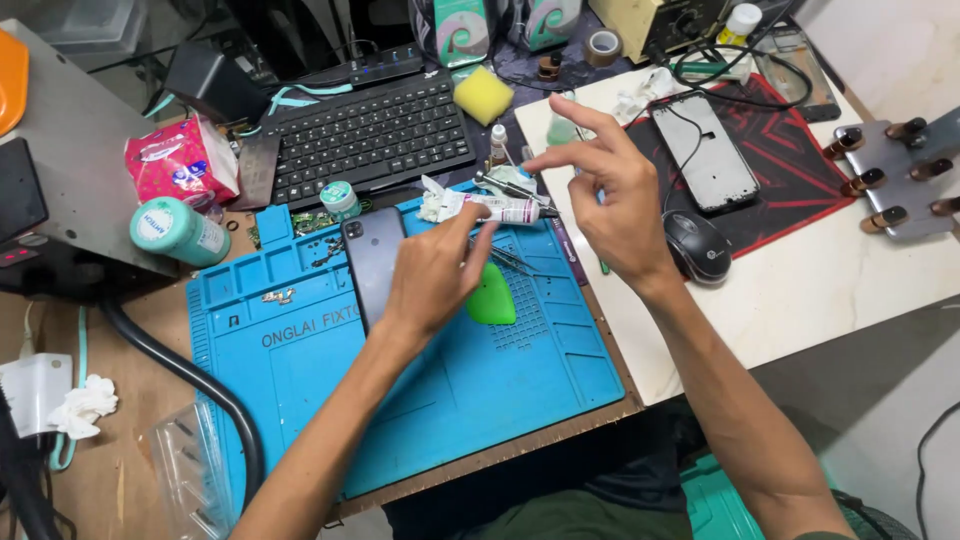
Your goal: Disassembling a mobile phone by removing screws and the back cover at a repair station.
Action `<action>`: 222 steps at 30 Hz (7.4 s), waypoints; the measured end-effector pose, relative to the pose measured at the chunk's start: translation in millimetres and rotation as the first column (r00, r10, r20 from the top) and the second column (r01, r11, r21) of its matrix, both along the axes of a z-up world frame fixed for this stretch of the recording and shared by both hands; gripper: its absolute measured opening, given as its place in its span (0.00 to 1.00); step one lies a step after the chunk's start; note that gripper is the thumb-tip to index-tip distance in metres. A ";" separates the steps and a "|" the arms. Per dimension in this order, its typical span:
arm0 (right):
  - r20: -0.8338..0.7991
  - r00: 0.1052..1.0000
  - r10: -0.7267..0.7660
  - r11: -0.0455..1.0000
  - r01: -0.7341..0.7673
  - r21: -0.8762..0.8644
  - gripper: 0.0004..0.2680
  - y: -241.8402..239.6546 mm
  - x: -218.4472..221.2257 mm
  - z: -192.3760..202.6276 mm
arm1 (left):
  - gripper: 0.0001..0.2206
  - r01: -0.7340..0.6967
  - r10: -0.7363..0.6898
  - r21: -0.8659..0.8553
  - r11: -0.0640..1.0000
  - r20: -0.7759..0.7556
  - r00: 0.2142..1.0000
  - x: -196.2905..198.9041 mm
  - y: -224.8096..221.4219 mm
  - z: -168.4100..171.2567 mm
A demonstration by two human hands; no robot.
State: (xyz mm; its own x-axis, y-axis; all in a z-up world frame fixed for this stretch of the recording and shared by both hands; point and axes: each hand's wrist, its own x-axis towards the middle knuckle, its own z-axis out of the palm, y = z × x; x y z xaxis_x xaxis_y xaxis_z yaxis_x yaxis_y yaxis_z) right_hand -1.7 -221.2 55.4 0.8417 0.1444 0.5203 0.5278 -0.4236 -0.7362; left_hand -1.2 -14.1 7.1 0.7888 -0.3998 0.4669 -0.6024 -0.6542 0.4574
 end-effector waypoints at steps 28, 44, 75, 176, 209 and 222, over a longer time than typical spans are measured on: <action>-0.114 0.906 -0.407 0.895 0.420 0.147 0.08 -223.9 -88.8 -42.7 | 0.13 0.368 -0.619 -0.531 0.763 -0.437 0.653 -0.8 -319.4 -11.0; -0.109 0.568 -0.816 0.470 0.541 -0.697 0.37 -302.8 -44.5 -50.7 | 0.35 0.463 -0.762 -0.623 0.631 -0.383 0.523 6.9 -304.3 -20.3; -0.302 0.899 -0.316 0.948 0.288 -0.135 0.22 -151.2 -78.1 18.2 | 0.13 -0.307 -0.690 -0.857 0.414 -0.516 0.507 41.3 -197.2 -4.0; 0.314 0.900 0.303 0.800 -0.061 -0.597 0.16 38.1 44.2 -61.0 | 0.08 -0.518 -0.235 -0.763 0.387 -0.624 0.745 0.0 36.5 -2.4; 0.164 0.913 0.372 0.919 -0.339 -0.199 0.08 50.9 30.4 -74.8 | 0.07 -0.486 -0.271 -0.787 0.380 -0.597 0.755 -7.4 35.7 -4.2; 0.094 0.986 0.141 0.970 -0.119 -0.211 0.06 40.9 43.4 -68.9 | 0.11 -0.577 0.001 -0.790 0.208 -0.590 0.807 21.7 91.6 -5.6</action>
